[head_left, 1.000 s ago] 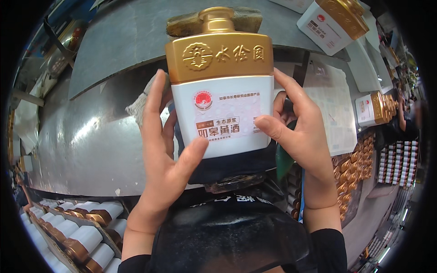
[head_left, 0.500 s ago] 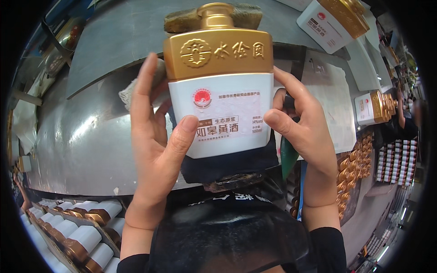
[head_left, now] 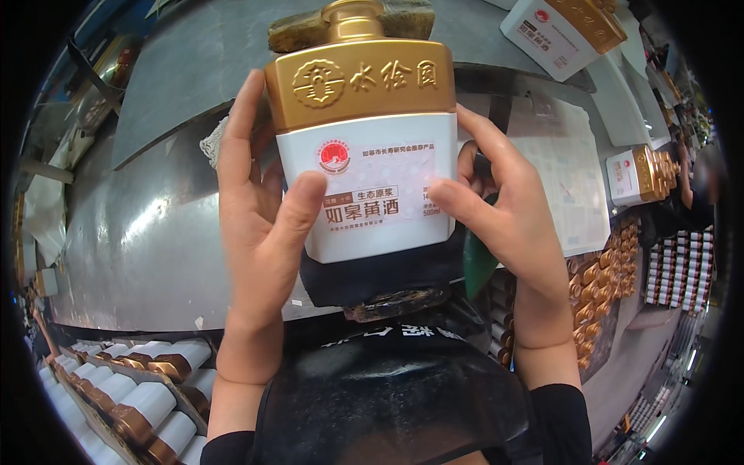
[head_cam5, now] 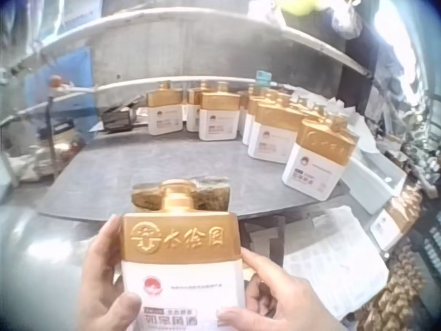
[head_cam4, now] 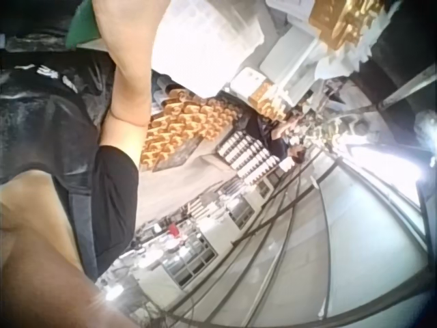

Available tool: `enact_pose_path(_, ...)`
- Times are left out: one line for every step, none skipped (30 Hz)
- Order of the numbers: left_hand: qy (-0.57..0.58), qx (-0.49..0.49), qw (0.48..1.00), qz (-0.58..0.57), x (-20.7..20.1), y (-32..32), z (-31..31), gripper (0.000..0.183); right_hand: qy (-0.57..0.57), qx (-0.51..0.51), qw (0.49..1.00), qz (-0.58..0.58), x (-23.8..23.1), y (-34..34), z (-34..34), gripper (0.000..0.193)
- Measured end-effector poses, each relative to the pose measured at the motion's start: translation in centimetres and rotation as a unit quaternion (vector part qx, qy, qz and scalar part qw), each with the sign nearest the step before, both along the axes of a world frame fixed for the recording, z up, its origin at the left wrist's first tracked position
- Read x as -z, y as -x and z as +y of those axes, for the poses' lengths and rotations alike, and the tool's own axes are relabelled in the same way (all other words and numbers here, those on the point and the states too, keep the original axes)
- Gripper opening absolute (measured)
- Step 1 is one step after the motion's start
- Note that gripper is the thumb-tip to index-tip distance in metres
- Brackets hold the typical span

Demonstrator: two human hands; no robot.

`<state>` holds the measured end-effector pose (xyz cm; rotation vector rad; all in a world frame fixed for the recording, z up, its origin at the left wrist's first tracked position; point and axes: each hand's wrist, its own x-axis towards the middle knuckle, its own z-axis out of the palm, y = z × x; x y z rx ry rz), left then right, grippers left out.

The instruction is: The person picks up gold and white bottles from a nearby rack and applies printed labels to their sides using a green plastic squeegee tool. They smooth the labels, trim excess edges, and place the finished bottles onto a metal work surface.

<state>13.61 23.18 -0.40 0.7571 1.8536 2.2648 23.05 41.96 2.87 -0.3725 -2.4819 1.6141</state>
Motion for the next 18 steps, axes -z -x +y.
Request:
enact_pose_path(0.004, 0.014, 1.000, 0.016, 0.1, 0.1, -0.3, 0.083, 0.002, -0.008, 1.000, 0.000, -0.1, -0.2, 0.0, 0.074)
enact_pose_path(0.008, 0.028, 0.999, 0.032, 0.3, 0.2, -0.6, 0.083, 0.003, -0.016, 1.000, 0.000, -0.2, -0.4, 0.0, 0.074)
enact_pose_path(0.013, 0.041, 0.998, 0.048, 0.5, 0.2, -0.9, 0.083, -0.020, -0.016, 1.000, -0.002, -0.1, -0.4, -0.1, 0.075)
enact_pose_path(0.036, 0.037, 0.997, 0.055, 0.6, 0.2, -1.0, 0.081, -0.043, -0.016, 0.999, -0.004, 0.1, -0.4, -0.1, 0.075)
enact_pose_path(0.017, 0.049, 0.998, 0.040, 0.7, 0.3, -1.2, 0.081, -0.065, -0.017, 0.998, -0.006, 0.2, -0.3, -0.2, 0.076)
enact_pose_path(-0.005, 0.061, 0.998, 0.025, 0.8, 0.6, -1.4, 0.081, -0.064, -0.016, 0.998, -0.010, 0.0, -0.3, -0.2, 0.075)
enact_pose_path(-0.026, 0.074, 0.997, 0.010, 0.7, 0.8, -1.6, 0.080, -0.063, -0.016, 0.998, -0.014, -0.2, -0.3, -0.2, 0.075)
enact_pose_path(-0.012, 0.072, 0.997, -0.016, 0.1, 1.1, -1.9, 0.081, -0.061, -0.016, 0.998, -0.018, -0.3, -0.3, -0.1, 0.075)
enact_pose_path(-0.013, 0.074, 0.997, -0.006, 0.3, 1.0, -1.9, 0.081, -0.027, -0.014, 0.999, -0.018, -0.2, -0.3, 0.1, 0.073)
enact_pose_path(-0.014, 0.076, 0.997, 0.004, 0.4, 0.9, -1.8, 0.082, 0.007, -0.011, 1.000, -0.018, 0.1, -0.3, 0.3, 0.072)
enact_pose_path(-0.015, 0.078, 0.997, 0.013, 0.6, 0.8, -1.7, 0.082, 0.041, -0.008, 0.999, -0.017, 0.4, -0.3, 0.4, 0.071)
enact_pose_path(0.004, 0.068, 0.997, 0.029, 0.5, 0.5, -1.6, 0.085, 0.028, -0.010, 0.999, -0.011, 0.5, -0.2, 0.3, 0.069)
enact_pose_path(0.018, 0.053, 0.998, 0.023, 0.4, 0.3, -1.5, 0.087, 0.011, -0.012, 1.000, -0.010, 0.4, -0.2, 0.1, 0.069)
enact_pose_path(0.032, 0.038, 0.999, 0.017, 0.2, 0.1, -1.3, 0.088, -0.007, -0.014, 1.000, -0.010, 0.2, -0.1, -0.2, 0.069)
enact_pose_path(0.047, 0.023, 0.999, 0.012, 0.1, 0.0, -1.2, 0.090, -0.024, -0.015, 1.000, -0.008, 0.1, -0.1, -0.3, 0.069)
enact_pose_path(0.045, 0.027, 0.999, 0.009, 0.0, 0.1, -1.3, 0.090, -0.022, -0.016, 1.000, -0.012, 0.0, -0.1, -0.3, 0.069)
enact_pose_path(0.049, 0.030, 0.998, 0.016, 0.1, 0.1, -1.2, 0.089, -0.029, -0.016, 0.999, -0.009, 0.1, -0.2, -0.3, 0.068)
enact_pose_path(0.054, 0.030, 0.998, 0.022, 0.1, 0.1, -1.2, 0.089, -0.035, -0.017, 0.999, -0.005, 0.2, -0.2, -0.2, 0.066)
